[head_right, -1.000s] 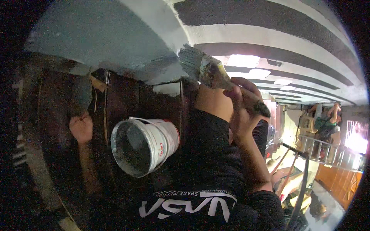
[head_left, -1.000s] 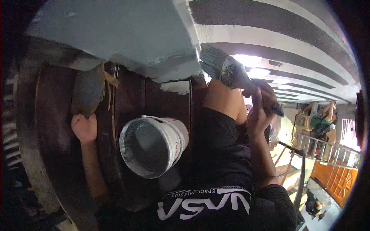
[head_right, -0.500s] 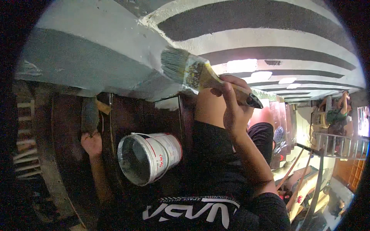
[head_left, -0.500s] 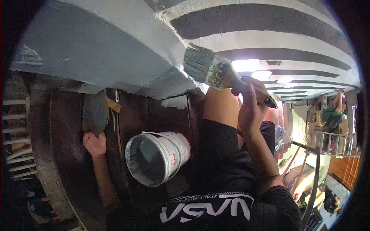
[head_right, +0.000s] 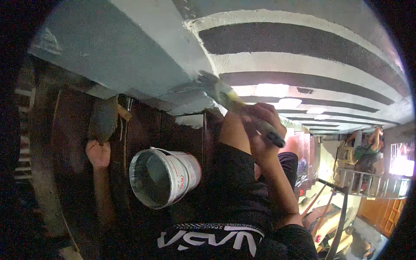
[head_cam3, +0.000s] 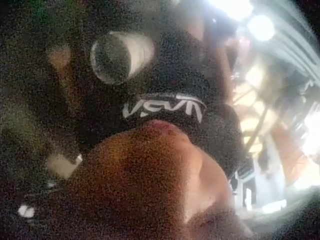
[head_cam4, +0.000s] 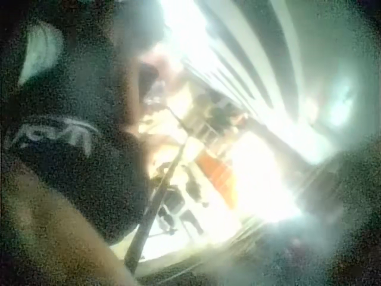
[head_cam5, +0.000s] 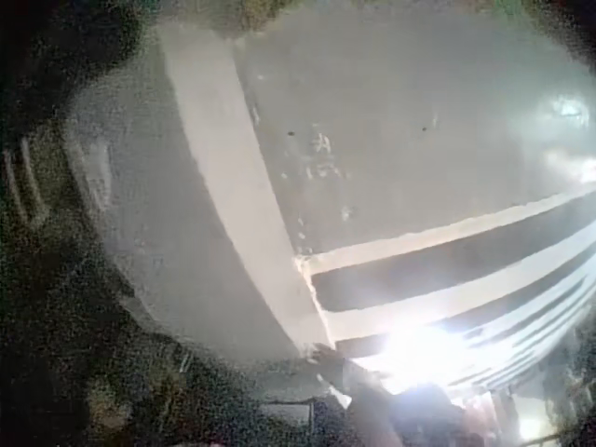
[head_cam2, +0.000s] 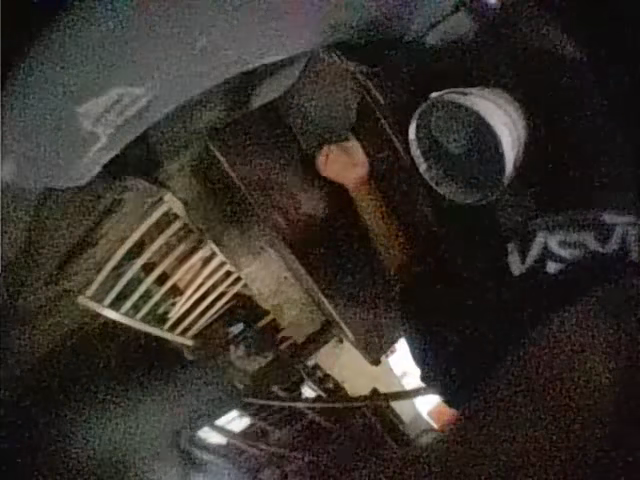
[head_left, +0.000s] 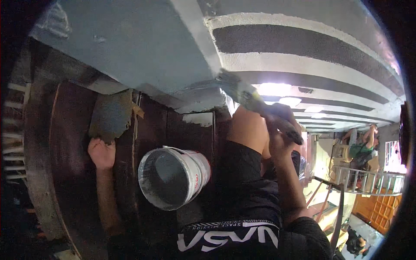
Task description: Painting the underside of a staircase beam with white paint using a brush and a cardboard shield.
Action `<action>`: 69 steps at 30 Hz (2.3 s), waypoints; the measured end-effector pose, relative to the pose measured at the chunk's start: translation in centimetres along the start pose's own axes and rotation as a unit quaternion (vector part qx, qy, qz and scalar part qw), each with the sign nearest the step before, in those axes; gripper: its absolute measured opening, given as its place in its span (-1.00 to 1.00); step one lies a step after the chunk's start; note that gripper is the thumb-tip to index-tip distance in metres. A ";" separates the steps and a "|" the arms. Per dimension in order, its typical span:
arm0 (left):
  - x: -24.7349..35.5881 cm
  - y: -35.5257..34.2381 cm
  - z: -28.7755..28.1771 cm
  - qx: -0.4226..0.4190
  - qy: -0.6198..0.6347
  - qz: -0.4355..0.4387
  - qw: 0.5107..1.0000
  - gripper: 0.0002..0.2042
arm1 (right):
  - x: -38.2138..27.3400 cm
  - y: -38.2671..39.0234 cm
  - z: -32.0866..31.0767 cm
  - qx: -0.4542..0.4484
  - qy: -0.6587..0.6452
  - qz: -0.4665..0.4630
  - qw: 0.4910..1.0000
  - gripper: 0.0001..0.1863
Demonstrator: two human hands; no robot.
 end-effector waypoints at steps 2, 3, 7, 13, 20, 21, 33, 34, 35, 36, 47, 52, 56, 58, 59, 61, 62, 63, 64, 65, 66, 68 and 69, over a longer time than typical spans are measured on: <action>-0.1 0.0 0.1 -0.034 0.009 -0.007 0.999 -0.62 | -0.6 0.3 -0.5 0.064 -0.054 0.009 0.996 -0.76; -0.1 0.0 0.1 -0.029 0.021 -0.002 0.999 -0.62 | -0.6 0.3 -0.5 0.070 -0.086 0.028 0.993 -0.76; -0.2 0.1 0.9 -0.082 0.017 -0.015 0.996 -0.61 | -0.9 0.2 0.9 -0.014 0.021 -0.110 0.994 -0.77; -0.1 0.6 1.5 0.015 -0.012 0.020 1.000 -0.59 | -0.3 1.2 0.4 -0.063 0.076 -0.085 0.991 -0.75; 0.3 -0.1 -0.7 -0.012 0.000 0.009 1.000 -0.59 | -1.2 1.0 -0.2 -0.014 0.045 -0.081 0.996 -0.78; 0.4 -0.2 -1.2 0.008 -0.014 0.016 1.000 -0.60 | -1.0 1.0 0.5 -0.035 0.062 -0.095 0.993 -0.76; -0.1 0.1 1.6 -0.044 0.002 0.003 0.999 -0.58 | 0.5 1.3 1.3 -0.055 0.168 -0.055 0.983 -0.75; 0.0 0.1 1.5 -0.029 -0.001 0.002 1.000 -0.57 | 0.5 1.1 1.7 -0.068 0.173 -0.046 0.981 -0.76; 0.0 0.2 1.5 -0.040 0.000 -0.002 0.999 -0.57 | 0.5 0.9 2.1 -0.078 0.182 -0.035 0.980 -0.77; 0.1 0.2 1.1 -0.005 0.002 0.005 1.000 -0.56 | 0.4 0.7 2.3 -0.063 0.149 -0.013 0.987 -0.78; 0.3 -0.1 0.3 -0.015 0.002 -0.008 1.000 -0.63 | 1.1 0.6 0.6 0.126 -0.253 0.297 0.912 -0.73; 0.0 0.3 1.2 -0.002 -0.003 0.011 1.000 -0.60 | 3.7 1.8 0.4 0.105 -0.357 0.438 0.818 -0.67; -0.1 0.4 1.1 -0.015 0.027 0.011 0.999 -0.56 | 5.2 4.1 0.2 0.088 -0.394 0.486 0.776 -0.68; 0.1 0.3 0.5 0.045 0.004 0.026 0.999 -0.57 | 5.8 5.2 0.0 0.085 -0.343 0.490 0.797 -0.69; 0.1 0.3 0.6 0.001 0.002 0.008 1.000 -0.57 | 5.9 5.6 -0.1 0.088 -0.319 0.490 0.806 -0.70; 0.1 0.2 0.7 -0.046 0.015 -0.009 0.999 -0.59 | 5.9 6.1 0.0 0.084 -0.278 0.473 0.832 -0.71; 0.0 0.3 1.0 -0.086 0.034 -0.034 0.995 -0.60 | 5.8 6.1 0.1 0.077 -0.261 0.456 0.847 -0.72; 0.0 0.3 1.0 -0.082 0.026 -0.030 0.996 -0.61 | 5.5 6.0 0.3 0.071 -0.243 0.440 0.862 -0.72; 0.0 0.3 1.0 -0.066 0.028 -0.033 0.997 -0.62 | 5.0 5.7 0.5 0.068 -0.241 0.422 0.871 -0.73; 0.0 0.3 1.1 -0.067 0.028 -0.035 0.997 -0.62 | 4.5 5.3 0.7 0.066 -0.238 0.404 0.881 -0.73; 0.0 0.4 1.2 -0.068 0.028 -0.036 0.997 -0.63 | 3.9 4.9 1.0 0.068 -0.226 0.396 0.888 -0.74; -0.1 0.4 1.6 -0.087 0.031 -0.036 0.995 -0.63 | 2.3 3.7 1.8 0.008 -0.221 0.345 0.912 -0.72; -0.1 0.4 1.7 -0.080 0.028 -0.028 0.996 -0.63 | 1.7 3.3 2.1 0.000 -0.226 0.343 0.912 -0.73</action>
Point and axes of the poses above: each hand's wrist, its own y-axis away from the middle knuckle, its own z-axis out of the palm, x = y × z, the point moved 3 cm from there along -y, towards the middle knuckle, and after that the axes turned 8 degrees about x, right-handed, at the moved point
